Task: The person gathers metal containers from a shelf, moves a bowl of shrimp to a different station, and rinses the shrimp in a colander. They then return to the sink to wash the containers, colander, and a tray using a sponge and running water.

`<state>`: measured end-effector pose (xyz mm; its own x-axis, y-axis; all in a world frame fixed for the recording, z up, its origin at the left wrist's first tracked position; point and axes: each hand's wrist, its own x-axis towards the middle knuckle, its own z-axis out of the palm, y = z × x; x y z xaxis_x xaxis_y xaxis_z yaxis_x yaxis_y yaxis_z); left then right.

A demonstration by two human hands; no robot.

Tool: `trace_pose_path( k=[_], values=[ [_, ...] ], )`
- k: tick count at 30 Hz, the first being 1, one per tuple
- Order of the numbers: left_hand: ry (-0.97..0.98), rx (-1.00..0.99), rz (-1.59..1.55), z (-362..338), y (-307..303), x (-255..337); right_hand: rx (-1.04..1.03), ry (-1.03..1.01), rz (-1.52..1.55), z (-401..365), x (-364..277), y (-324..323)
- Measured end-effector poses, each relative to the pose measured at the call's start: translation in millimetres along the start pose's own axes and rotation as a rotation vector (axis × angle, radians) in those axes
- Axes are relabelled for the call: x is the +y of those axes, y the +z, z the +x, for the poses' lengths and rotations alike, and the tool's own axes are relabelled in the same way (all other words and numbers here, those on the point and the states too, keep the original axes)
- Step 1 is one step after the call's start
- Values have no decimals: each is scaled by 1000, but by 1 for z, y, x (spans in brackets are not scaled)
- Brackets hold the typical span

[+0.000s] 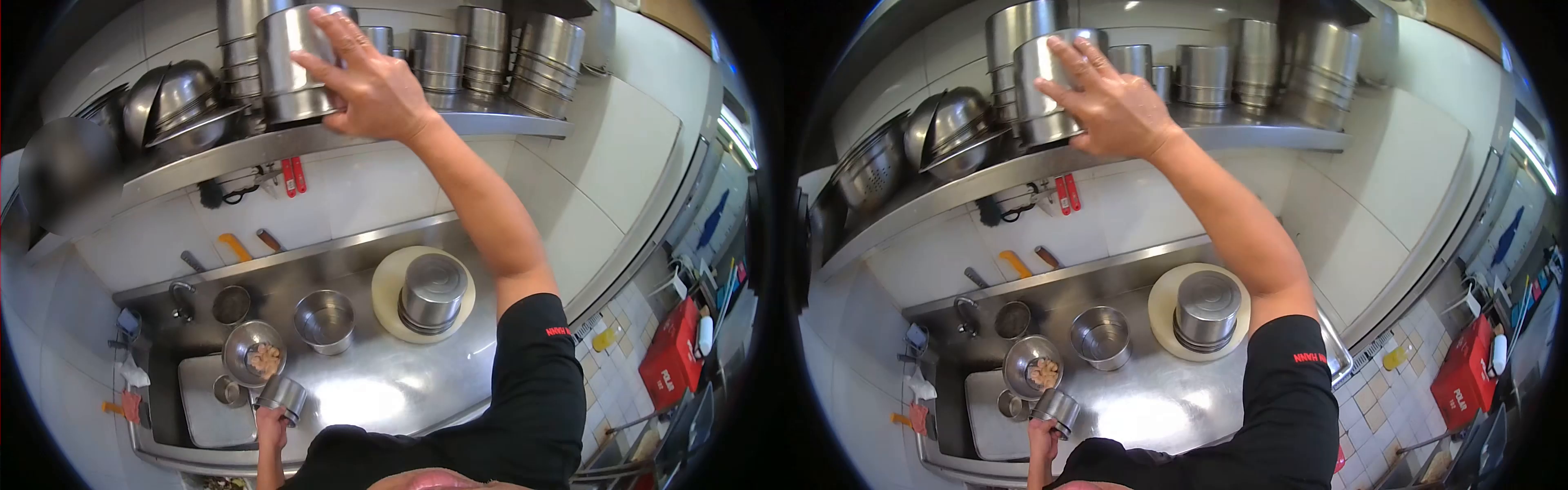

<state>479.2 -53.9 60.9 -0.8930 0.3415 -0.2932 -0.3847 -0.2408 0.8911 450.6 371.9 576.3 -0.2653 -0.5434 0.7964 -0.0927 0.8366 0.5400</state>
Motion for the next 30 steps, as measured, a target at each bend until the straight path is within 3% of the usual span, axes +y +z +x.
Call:
trace_pose_path(
  k=[5,13,17,20,23,30],
  values=[
    [-56,44,3,-8,-1,2,117,187,-84,5,6,21],
    [-52,47,-20,-2,-13,-5,441,172,193,4,32,-26],
    [-76,39,12,11,-30,-19,554,219,-44,5,62,-65],
    [-45,90,-16,8,-19,-12,577,265,-187,-1,94,-82],
    [-62,76,-7,13,-28,-17,494,187,-434,-21,148,-79],
    [-60,154,-12,12,-22,-15,303,302,-684,-32,206,-22]
  ],
)
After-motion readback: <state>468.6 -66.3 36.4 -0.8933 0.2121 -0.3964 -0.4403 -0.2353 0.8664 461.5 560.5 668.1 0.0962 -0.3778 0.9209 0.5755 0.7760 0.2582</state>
